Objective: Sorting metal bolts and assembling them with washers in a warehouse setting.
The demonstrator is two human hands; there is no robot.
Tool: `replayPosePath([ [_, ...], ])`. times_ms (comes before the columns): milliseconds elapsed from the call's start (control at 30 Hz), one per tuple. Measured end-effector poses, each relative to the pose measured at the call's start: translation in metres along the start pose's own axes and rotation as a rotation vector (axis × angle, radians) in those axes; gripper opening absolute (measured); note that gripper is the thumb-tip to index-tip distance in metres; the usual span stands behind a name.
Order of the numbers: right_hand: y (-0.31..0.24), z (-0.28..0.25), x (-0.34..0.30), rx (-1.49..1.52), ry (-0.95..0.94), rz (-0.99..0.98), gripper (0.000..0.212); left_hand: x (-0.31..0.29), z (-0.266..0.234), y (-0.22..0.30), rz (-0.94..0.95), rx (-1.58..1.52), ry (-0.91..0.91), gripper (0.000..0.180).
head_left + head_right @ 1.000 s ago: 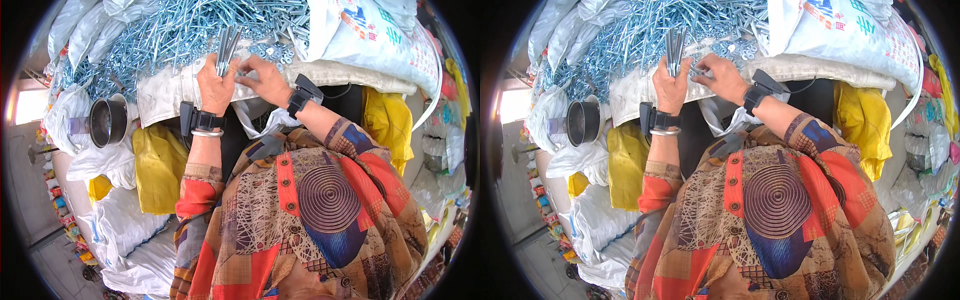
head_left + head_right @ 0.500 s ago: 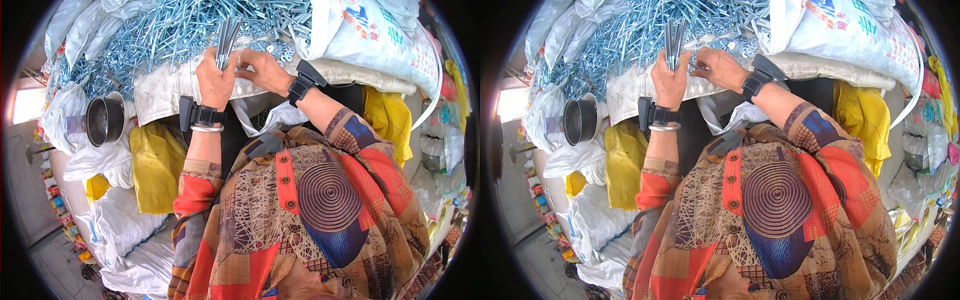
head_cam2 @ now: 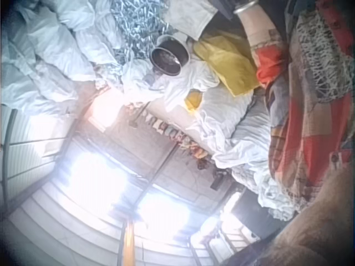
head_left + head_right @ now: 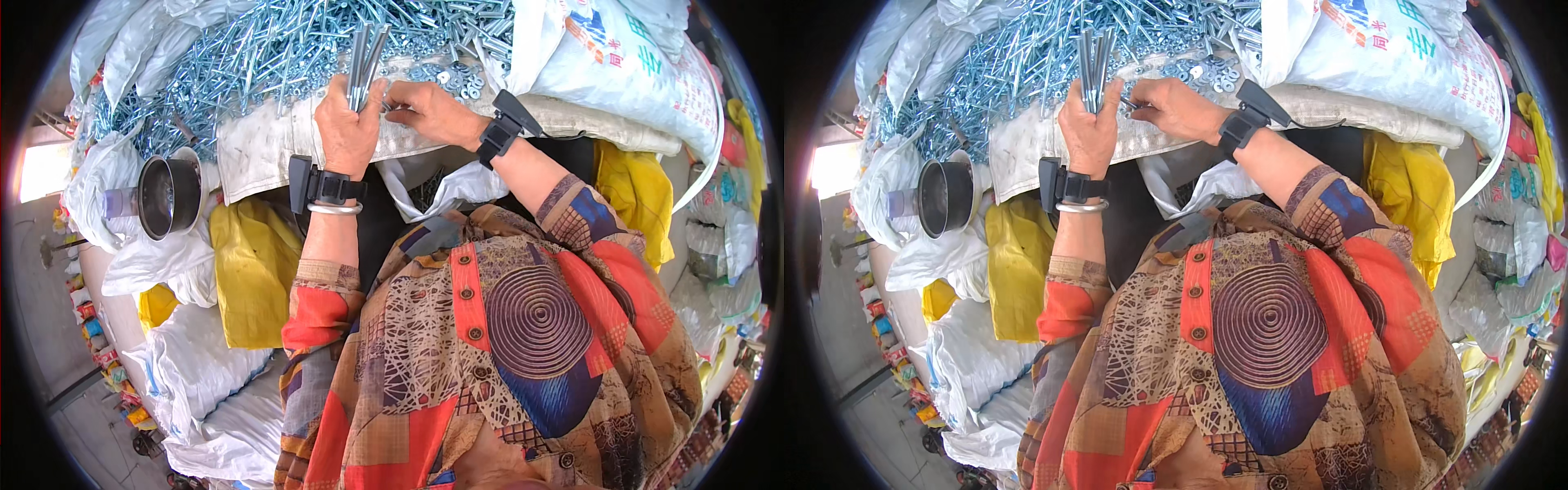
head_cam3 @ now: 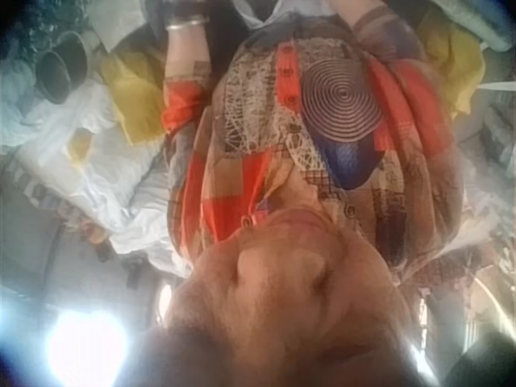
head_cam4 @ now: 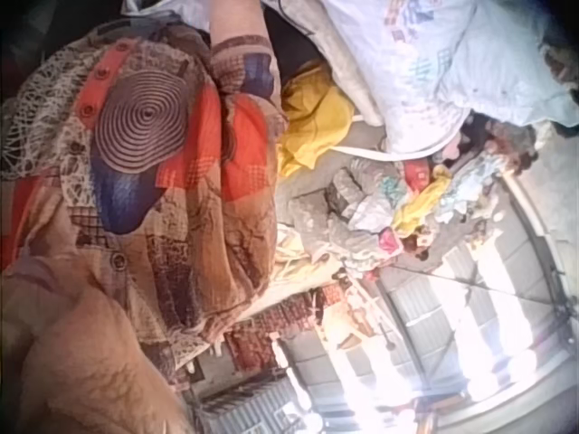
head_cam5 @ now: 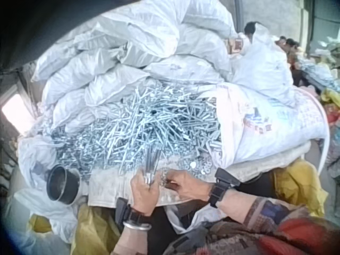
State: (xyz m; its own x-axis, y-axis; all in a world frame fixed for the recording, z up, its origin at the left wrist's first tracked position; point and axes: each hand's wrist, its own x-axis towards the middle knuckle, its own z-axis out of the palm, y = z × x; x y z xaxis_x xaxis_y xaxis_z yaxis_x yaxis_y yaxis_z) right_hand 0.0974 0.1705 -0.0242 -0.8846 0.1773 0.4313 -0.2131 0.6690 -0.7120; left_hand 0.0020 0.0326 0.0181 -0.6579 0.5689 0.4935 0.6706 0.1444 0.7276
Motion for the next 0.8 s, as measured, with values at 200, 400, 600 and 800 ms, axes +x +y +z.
replayPosePath([
  [200,-0.009,-0.001,-0.003,-0.085,0.029,0.072,0.022,0.003,0.009,0.003,-0.032,0.104,0.001,0.039],
  [400,-0.014,0.007,-0.005,-0.249,0.108,0.125,0.026,0.003,0.009,0.009,-0.051,0.092,0.059,0.038],
  [600,-0.012,0.012,-0.01,-0.296,0.157,0.16,0.028,0.003,0.014,0.017,-0.05,0.099,0.032,0.036],
  [800,-0.005,0.015,-0.01,-0.108,0.222,0.149,0.034,0.001,0.012,0.015,-0.03,0.116,0.009,0.038],
])
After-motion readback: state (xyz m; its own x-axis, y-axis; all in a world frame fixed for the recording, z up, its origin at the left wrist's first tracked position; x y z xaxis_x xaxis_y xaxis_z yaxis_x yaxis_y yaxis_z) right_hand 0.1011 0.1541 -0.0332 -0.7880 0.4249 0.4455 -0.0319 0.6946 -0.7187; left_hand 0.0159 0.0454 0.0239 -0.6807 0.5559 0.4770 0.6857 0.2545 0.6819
